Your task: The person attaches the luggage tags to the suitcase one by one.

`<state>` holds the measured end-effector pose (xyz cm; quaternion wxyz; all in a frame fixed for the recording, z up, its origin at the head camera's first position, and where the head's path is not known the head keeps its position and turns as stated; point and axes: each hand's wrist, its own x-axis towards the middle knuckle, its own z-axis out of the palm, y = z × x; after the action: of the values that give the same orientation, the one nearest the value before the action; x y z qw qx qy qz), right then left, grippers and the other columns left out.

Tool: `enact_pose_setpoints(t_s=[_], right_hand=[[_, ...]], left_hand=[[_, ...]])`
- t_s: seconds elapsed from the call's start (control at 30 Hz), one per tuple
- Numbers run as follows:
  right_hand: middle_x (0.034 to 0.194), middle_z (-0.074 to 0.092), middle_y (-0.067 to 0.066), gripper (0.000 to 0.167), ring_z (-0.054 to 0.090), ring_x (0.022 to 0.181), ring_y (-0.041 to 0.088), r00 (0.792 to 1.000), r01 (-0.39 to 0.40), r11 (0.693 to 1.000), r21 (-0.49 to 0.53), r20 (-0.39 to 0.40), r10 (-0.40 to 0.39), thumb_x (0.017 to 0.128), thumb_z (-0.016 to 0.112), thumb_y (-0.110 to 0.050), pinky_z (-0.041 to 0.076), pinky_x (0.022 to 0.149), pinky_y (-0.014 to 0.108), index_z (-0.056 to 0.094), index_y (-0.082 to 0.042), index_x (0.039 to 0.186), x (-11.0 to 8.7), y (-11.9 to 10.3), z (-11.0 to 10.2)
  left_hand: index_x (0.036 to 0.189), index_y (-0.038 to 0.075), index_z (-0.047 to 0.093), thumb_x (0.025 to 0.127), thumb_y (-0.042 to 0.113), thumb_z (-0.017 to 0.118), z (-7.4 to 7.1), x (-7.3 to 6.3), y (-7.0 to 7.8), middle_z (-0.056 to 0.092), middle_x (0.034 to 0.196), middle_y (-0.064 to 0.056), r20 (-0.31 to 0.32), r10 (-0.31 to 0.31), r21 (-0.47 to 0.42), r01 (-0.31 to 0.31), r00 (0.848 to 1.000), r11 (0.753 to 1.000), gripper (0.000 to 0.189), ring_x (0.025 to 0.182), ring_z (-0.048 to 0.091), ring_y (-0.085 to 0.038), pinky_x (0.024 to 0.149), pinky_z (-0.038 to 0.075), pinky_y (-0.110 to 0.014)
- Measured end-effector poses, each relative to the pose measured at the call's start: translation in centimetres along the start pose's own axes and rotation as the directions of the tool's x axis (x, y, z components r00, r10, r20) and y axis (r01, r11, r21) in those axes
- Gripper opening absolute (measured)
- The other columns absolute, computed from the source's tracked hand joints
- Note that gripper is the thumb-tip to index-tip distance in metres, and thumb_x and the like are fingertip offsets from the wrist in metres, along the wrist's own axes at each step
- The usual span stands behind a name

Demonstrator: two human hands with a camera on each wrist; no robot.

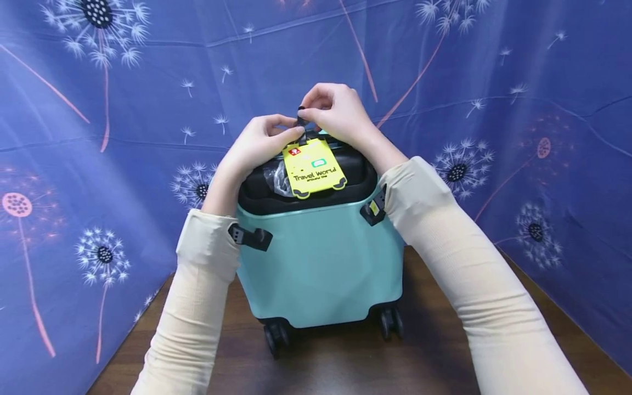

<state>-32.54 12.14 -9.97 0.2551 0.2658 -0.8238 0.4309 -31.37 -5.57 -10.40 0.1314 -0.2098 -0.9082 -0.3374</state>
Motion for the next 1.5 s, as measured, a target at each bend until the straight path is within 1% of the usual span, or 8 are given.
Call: enact_pose_setpoints(t_s=[0.17, 0.33, 0.47, 0.63, 0.7, 1.03, 1.3, 1.5], right_hand=[[0.075, 0.064, -0.005, 0.015, 0.061, 0.068, 0.015, 1.0, -0.007, 0.999, 0.037, -0.001, 0.007, 0.09, 0.064, -0.02, 0.047, 0.068, 0.024, 0.063, -0.007, 0.098, -0.3, 0.16, -0.08], [0.078, 0.065, -0.001, 0.016, 0.061, 0.067, 0.013, 1.0, 0.011, 0.999, 0.039, -0.005, -0.011, 0.09, 0.062, -0.015, 0.048, 0.066, 0.024, 0.062, -0.003, 0.101, -0.29, 0.17, 0.02], [0.084, 0.067, 0.001, 0.016, 0.061, 0.066, 0.01, 1.0, 0.019, 1.0, -0.008, -0.016, -0.019, 0.091, 0.061, -0.017, 0.047, 0.065, 0.023, 0.061, -0.004, 0.102, -0.31, 0.12, 0.08], [0.092, 0.071, 0.009, 0.015, 0.061, 0.066, 0.014, 0.997, 0.063, 0.991, -0.119, -0.036, -0.067, 0.092, 0.06, -0.021, 0.046, 0.063, 0.023, 0.062, -0.009, 0.102, -0.18, 0.04, 0.34], [0.092, 0.071, 0.01, 0.015, 0.061, 0.065, 0.016, 0.996, 0.076, 0.987, -0.142, -0.038, -0.083, 0.093, 0.06, -0.022, 0.045, 0.062, 0.023, 0.062, -0.01, 0.102, -0.15, 0.04, 0.43], [0.086, 0.07, 0.006, 0.014, 0.061, 0.062, 0.012, 0.997, 0.062, 0.992, -0.107, -0.05, -0.067, 0.093, 0.06, -0.021, 0.046, 0.062, 0.023, 0.061, -0.009, 0.1, -0.31, 0.05, 0.25], [0.082, 0.069, 0.005, 0.012, 0.06, 0.063, 0.012, 0.997, 0.054, 0.993, -0.1, -0.051, -0.06, 0.094, 0.058, -0.021, 0.043, 0.058, 0.023, 0.058, -0.01, 0.1, -0.41, 0.03, 0.15], [0.075, 0.067, 0.002, 0.012, 0.061, 0.061, 0.01, 0.997, 0.047, 0.996, -0.078, -0.065, -0.052, 0.094, 0.057, -0.021, 0.038, 0.051, 0.023, 0.058, -0.009, 0.099, -0.5, -0.07, 0.2]], left_hand=[[0.127, 0.025, 0.058, 0.09, 0.046, 0.058, 0.07, -0.09, 0.13, 0.07, 0.108, 0.007, 0.018, 0.002, -0.018, -0.002, 1.0, 1.0, 0.042, 0.109, 0.056, -0.006, 0.11, 0.016, -0.053], [0.128, 0.024, 0.057, 0.09, 0.044, 0.058, -0.06, -0.09, 0.16, 0.069, 0.111, 0.006, 0.032, -0.006, -0.021, 0.007, 0.999, 1.0, 0.043, 0.113, 0.054, -0.006, 0.112, 0.009, -0.056], [0.128, 0.024, 0.057, 0.09, 0.044, 0.058, -0.1, -0.01, 0.12, 0.069, 0.112, 0.006, 0.037, -0.002, -0.021, 0.002, 0.999, 1.0, 0.043, 0.116, 0.053, -0.007, 0.112, 0.007, -0.056], [0.13, 0.025, 0.056, 0.09, 0.045, 0.057, -0.18, 0.05, 0.04, 0.068, 0.114, 0.007, 0.043, 0.006, -0.013, -0.005, 0.999, 1.0, 0.044, 0.117, 0.052, -0.007, 0.112, 0.009, -0.055], [0.131, 0.025, 0.055, 0.09, 0.045, 0.057, -0.21, 0.06, 0.03, 0.067, 0.115, 0.007, 0.045, 0.006, -0.012, -0.005, 0.999, 1.0, 0.045, 0.118, 0.052, -0.007, 0.112, 0.008, -0.055], [0.133, 0.021, 0.052, 0.091, 0.041, 0.058, -0.23, 0.04, -0.11, 0.066, 0.119, 0.005, 0.078, 0.021, -0.055, -0.017, 0.997, 0.998, 0.047, 0.122, 0.05, -0.009, 0.112, -0.003, -0.059], [0.13, 0.022, 0.057, 0.091, 0.043, 0.058, -0.17, 0.01, 0.02, 0.066, 0.118, 0.006, 0.075, 0.021, -0.046, -0.017, 0.997, 0.999, 0.044, 0.117, 0.054, -0.007, 0.112, 0.005, -0.056], [0.129, 0.023, 0.057, 0.09, 0.043, 0.058, -0.17, 0.0, 0.01, 0.066, 0.118, 0.006, 0.068, 0.02, -0.036, -0.018, 0.997, 0.999, 0.044, 0.118, 0.053, -0.006, 0.112, 0.006, -0.055]])
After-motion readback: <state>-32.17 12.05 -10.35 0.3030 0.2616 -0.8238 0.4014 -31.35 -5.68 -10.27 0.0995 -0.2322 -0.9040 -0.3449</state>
